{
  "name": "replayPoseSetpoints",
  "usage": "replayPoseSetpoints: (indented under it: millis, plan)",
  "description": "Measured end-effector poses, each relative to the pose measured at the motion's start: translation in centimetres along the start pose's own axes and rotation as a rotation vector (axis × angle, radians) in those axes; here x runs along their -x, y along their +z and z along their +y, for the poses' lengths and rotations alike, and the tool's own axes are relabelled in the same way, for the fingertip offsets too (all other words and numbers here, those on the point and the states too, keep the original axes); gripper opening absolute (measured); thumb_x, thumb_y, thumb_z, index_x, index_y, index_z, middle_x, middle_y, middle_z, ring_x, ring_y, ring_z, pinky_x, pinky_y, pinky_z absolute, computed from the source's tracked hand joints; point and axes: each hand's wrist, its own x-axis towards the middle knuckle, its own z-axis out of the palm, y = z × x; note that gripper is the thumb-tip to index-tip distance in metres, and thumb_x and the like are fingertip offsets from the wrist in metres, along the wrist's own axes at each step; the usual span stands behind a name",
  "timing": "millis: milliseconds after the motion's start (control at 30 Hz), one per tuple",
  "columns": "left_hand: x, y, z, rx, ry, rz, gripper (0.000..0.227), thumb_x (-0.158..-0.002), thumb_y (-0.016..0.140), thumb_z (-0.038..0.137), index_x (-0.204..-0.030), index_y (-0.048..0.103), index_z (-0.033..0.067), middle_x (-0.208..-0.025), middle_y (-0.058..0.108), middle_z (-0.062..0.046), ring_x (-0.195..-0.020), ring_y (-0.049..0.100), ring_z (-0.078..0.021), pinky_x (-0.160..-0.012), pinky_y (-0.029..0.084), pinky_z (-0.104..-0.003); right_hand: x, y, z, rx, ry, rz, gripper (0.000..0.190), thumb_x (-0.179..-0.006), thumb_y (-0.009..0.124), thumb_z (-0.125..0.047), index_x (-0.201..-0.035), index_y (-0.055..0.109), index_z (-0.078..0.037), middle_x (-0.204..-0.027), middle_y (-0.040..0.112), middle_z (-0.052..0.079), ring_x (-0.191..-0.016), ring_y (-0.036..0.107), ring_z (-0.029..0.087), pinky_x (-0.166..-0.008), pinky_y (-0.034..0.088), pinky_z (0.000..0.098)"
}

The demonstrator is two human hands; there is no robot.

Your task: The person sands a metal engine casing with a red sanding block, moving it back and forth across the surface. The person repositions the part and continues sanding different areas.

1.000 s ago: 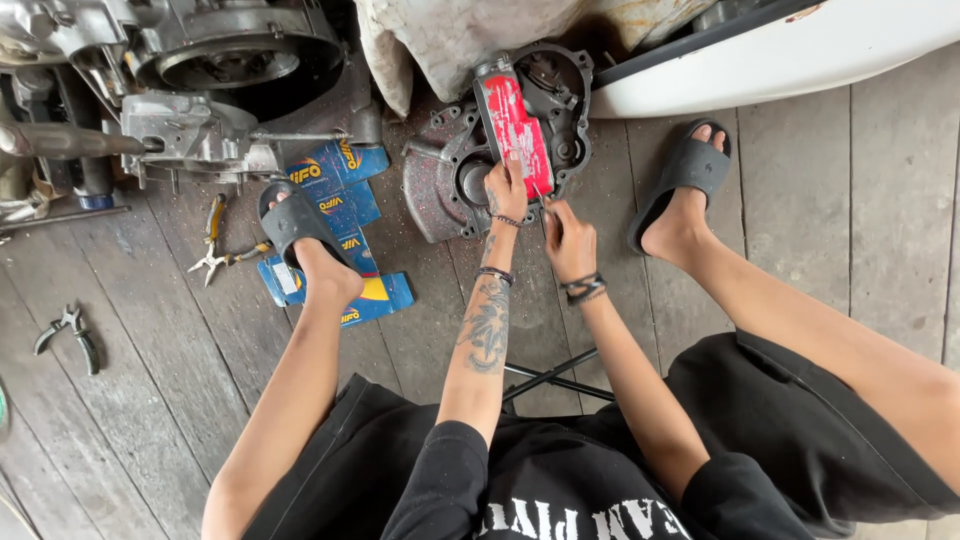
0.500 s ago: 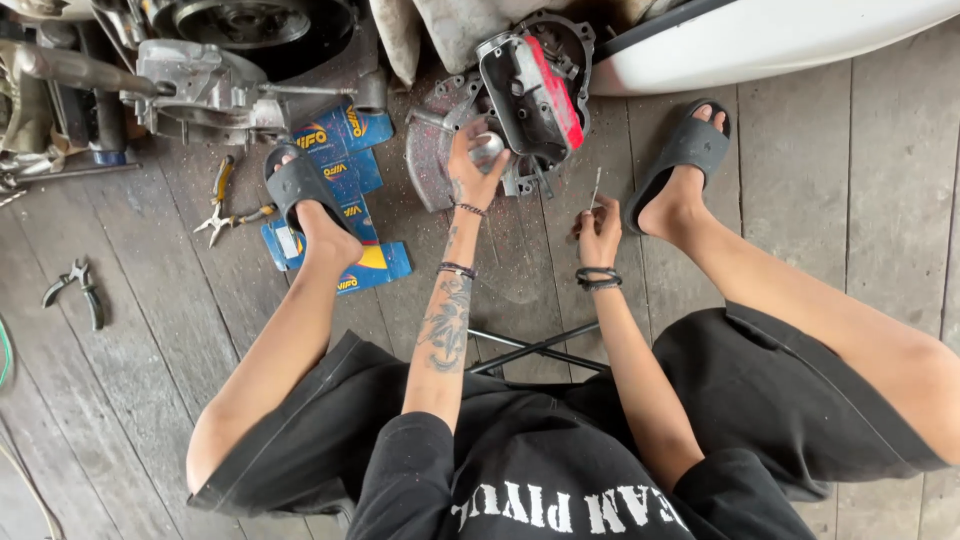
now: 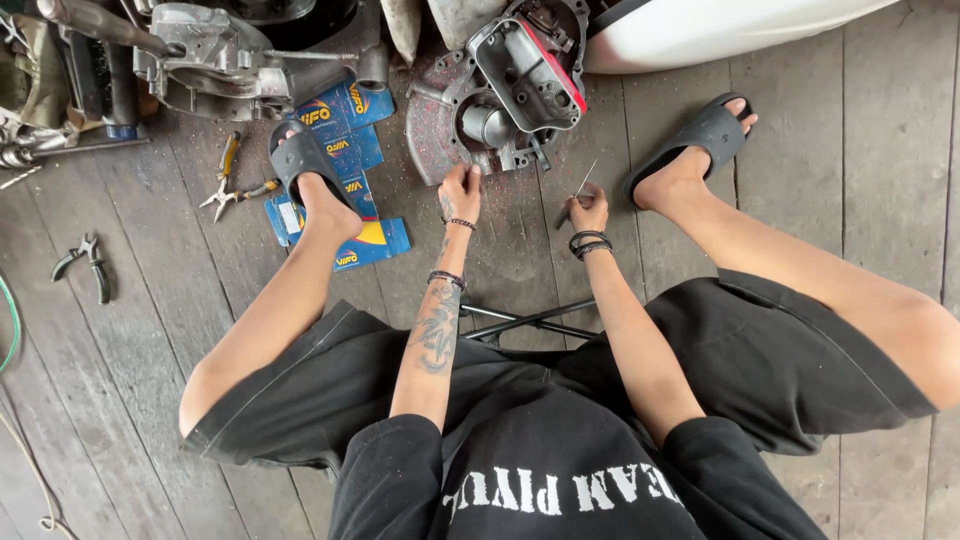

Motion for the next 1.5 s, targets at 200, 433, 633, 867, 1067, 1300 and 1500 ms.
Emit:
replayPoseSetpoints:
  millis: [200, 433, 633, 867, 1067, 1300, 1500]
  plan:
    - [0.2, 1.0, 2.6, 0.890, -0.408, -0.225, 0.056, -0.109, 0.054, 0.044, -0.141, 0.055, -0.0010, -0.143, 0.058, -0.026, -0.137, 0.052, -0.0414, -0.107, 0.043, -0.067, 6.9, -3.4, -13.8, -0.103, -0.415, 0.074, 0.049, -0.108, 0.064, -0.027, -0.145, 0.046, 0.001, -0.142, 0.053, 0.033, -0.134, 0.048, 0.053, -0.110, 0.042, 0.0668]
    - [-0.7, 4.2, 7.9, 1.631, -0.488, -0.471, 0.069, -0.101, 0.055, 0.068, -0.135, 0.062, 0.0075, -0.135, 0.064, -0.021, -0.125, 0.061, -0.0382, -0.106, 0.045, -0.061, 12.7, -1.9, -25.7, -0.038, -0.980, -0.425, 0.059, -0.111, 0.033, -0.046, -0.156, 0.046, -0.011, -0.163, 0.037, 0.017, -0.155, 0.023, 0.040, -0.121, 0.006, 0.0677]
    - [5.0, -3.5, 18.3, 1.225, -0.026, -0.624, 0.096, -0.094, 0.027, 0.081, -0.165, 0.023, 0.0155, -0.173, 0.017, -0.007, -0.163, 0.008, -0.0272, -0.123, -0.002, -0.072, 7.5, -3.3, -21.8, -0.212, -0.570, -0.086, 0.051, -0.108, 0.033, -0.045, -0.128, 0.063, -0.011, -0.112, 0.079, 0.014, -0.112, 0.074, 0.022, -0.096, 0.050, 0.0337]
    - [1.6, 3.2, 13.8, 0.320, -0.101, -0.233, 0.044, -0.103, 0.028, 0.046, -0.105, 0.054, 0.0101, -0.104, 0.066, -0.013, -0.092, 0.061, -0.0273, -0.078, 0.045, -0.043, 20.0, -7.0, -35.0, -0.543, -0.863, -0.497, 0.067, -0.111, 0.031, -0.060, -0.145, 0.054, -0.007, -0.150, 0.056, 0.015, -0.147, 0.046, 0.033, -0.125, 0.020, 0.0577]
    - [4.6, -5.4, 22.3, 0.967, -0.077, -0.526, 0.071, -0.099, 0.037, 0.065, -0.149, 0.036, 0.0148, -0.151, 0.044, -0.014, -0.143, 0.035, -0.0312, -0.116, 0.021, -0.055, 10.6, -5.7, -28.6, 0.032, -1.148, -0.198, 0.065, -0.111, 0.018, -0.053, -0.148, 0.051, -0.010, -0.149, 0.058, 0.014, -0.140, 0.055, 0.035, -0.117, 0.033, 0.0583]
    - [-1.1, -6.8, 23.4, 0.724, 0.009, -0.428, 0.037, -0.097, 0.064, 0.039, -0.127, 0.067, 0.0169, -0.129, 0.073, -0.007, -0.127, 0.065, -0.0209, -0.102, 0.054, -0.039, 2.4, -5.7, -19.7, 0.057, -1.023, 0.236, 0.024, -0.090, 0.047, 0.009, -0.093, 0.062, -0.010, -0.091, 0.068, 0.004, -0.059, 0.069, 0.014, -0.059, 0.049, 0.0295]
    - [-8.4, 9.7, 6.0, 0.547, -0.255, -0.227, 0.057, -0.089, 0.082, 0.043, -0.133, 0.064, 0.0118, -0.115, 0.075, -0.008, -0.097, 0.073, -0.0230, -0.077, 0.066, -0.039, 1.7, -4.4, -20.8, -0.213, -0.748, 0.384, 0.020, -0.087, 0.051, -0.002, -0.090, 0.067, -0.014, -0.072, 0.062, -0.001, -0.050, 0.070, 0.015, -0.051, 0.058, 0.0287]
